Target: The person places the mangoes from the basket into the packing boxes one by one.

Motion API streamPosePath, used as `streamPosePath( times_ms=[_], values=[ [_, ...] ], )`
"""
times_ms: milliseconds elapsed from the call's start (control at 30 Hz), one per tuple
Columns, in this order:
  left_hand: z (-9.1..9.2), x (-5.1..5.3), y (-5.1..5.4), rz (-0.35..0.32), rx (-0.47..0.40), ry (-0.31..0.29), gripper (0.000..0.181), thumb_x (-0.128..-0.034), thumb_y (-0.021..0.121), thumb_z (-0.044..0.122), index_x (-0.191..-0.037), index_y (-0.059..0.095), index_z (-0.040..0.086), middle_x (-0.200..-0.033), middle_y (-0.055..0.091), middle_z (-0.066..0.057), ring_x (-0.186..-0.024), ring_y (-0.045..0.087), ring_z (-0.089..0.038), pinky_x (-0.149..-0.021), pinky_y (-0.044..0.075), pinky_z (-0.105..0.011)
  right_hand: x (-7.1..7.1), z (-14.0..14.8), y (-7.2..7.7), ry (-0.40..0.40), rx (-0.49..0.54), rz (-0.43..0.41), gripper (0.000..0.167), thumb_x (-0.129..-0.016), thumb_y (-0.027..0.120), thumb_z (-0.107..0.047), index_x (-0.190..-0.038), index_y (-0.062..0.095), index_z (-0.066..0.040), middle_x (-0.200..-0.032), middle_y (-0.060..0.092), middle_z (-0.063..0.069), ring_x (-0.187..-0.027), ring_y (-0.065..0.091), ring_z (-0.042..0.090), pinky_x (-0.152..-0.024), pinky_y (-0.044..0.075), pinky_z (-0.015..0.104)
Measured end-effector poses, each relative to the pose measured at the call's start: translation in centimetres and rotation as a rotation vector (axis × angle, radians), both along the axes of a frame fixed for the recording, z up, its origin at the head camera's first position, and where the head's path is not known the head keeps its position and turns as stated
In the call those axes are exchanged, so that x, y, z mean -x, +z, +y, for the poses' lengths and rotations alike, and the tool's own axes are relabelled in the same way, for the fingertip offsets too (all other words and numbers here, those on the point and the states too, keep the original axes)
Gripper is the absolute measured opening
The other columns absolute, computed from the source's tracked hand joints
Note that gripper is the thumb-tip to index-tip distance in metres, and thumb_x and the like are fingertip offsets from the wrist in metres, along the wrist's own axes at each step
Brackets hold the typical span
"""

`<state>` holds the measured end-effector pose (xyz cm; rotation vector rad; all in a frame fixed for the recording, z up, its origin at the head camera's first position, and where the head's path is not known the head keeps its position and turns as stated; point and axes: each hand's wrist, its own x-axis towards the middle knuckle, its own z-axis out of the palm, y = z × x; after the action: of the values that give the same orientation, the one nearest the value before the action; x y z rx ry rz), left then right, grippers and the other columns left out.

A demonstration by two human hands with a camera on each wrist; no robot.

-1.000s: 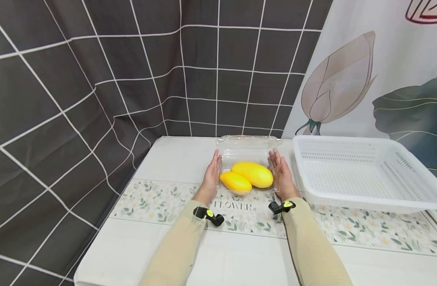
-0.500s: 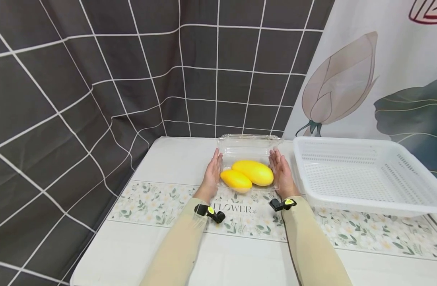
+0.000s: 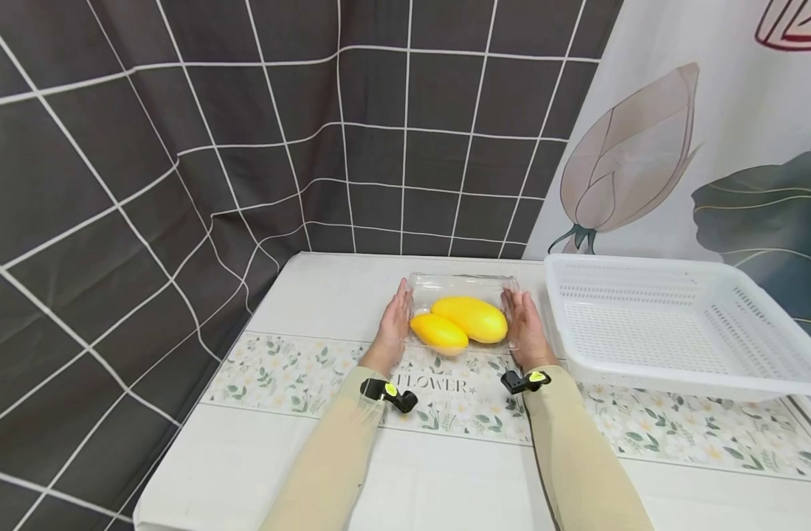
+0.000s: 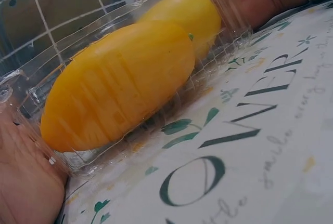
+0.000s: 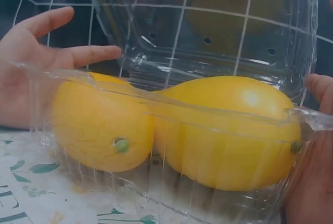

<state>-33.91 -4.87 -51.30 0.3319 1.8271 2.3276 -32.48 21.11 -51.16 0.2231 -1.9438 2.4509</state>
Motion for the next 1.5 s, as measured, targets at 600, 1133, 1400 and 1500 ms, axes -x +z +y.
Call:
streamPosePath(
  times_ms=[600,1133,1400,1500],
  values=[
    [-0.2,-0.8,0.3,-0.026,0.065,-0.003,0.068,-0.1028,0.016,0.064,-0.163,0.002,0.036,-0.170,-0.005,0.008,-0.156,-0.007,-0.020,-0.123,-0.008,-0.055,-0.4,-0.1,-0.2,0.059,0.055,0.027,0.075,-0.102,0.024,-0.066,-0.164,-0.001,-0.032,-0.170,-0.006,-0.009,-0.156,-0.006,0.016,-0.125,-0.009,0.047],
    [-0.2,-1.7,0.1,-0.032,0.121,0.010,0.063,-0.1045,0.016,0.052,-0.164,0.003,0.035,-0.169,0.005,0.013,-0.156,-0.002,-0.017,-0.122,-0.008,-0.059,-1.1,0.2,-0.4,0.069,0.008,0.068,0.071,-0.107,0.018,-0.051,-0.163,-0.007,-0.015,-0.171,-0.010,0.000,-0.155,-0.011,0.016,-0.126,-0.006,0.040],
    [-0.2,-2.0,0.1,-0.029,0.101,0.012,0.064,-0.1051,0.021,0.048,-0.164,0.002,0.032,-0.170,0.004,0.011,-0.156,-0.002,-0.018,-0.124,-0.005,-0.054,-1.2,0.1,-0.4,0.075,-0.011,0.068,0.072,-0.107,0.018,-0.052,-0.163,-0.007,-0.015,-0.170,-0.011,0.002,-0.155,-0.010,0.016,-0.126,-0.005,0.040],
    [-0.2,-2.1,0.3,-0.029,0.089,0.012,0.064,-0.1050,0.022,0.048,-0.164,0.002,0.032,-0.169,0.004,0.011,-0.156,-0.002,-0.016,-0.125,-0.004,-0.050,-1.3,0.1,-0.4,0.070,-0.020,0.057,0.072,-0.107,0.019,-0.051,-0.163,-0.007,-0.015,-0.170,-0.011,-0.001,-0.155,-0.011,0.014,-0.126,-0.005,0.040]
  ],
)
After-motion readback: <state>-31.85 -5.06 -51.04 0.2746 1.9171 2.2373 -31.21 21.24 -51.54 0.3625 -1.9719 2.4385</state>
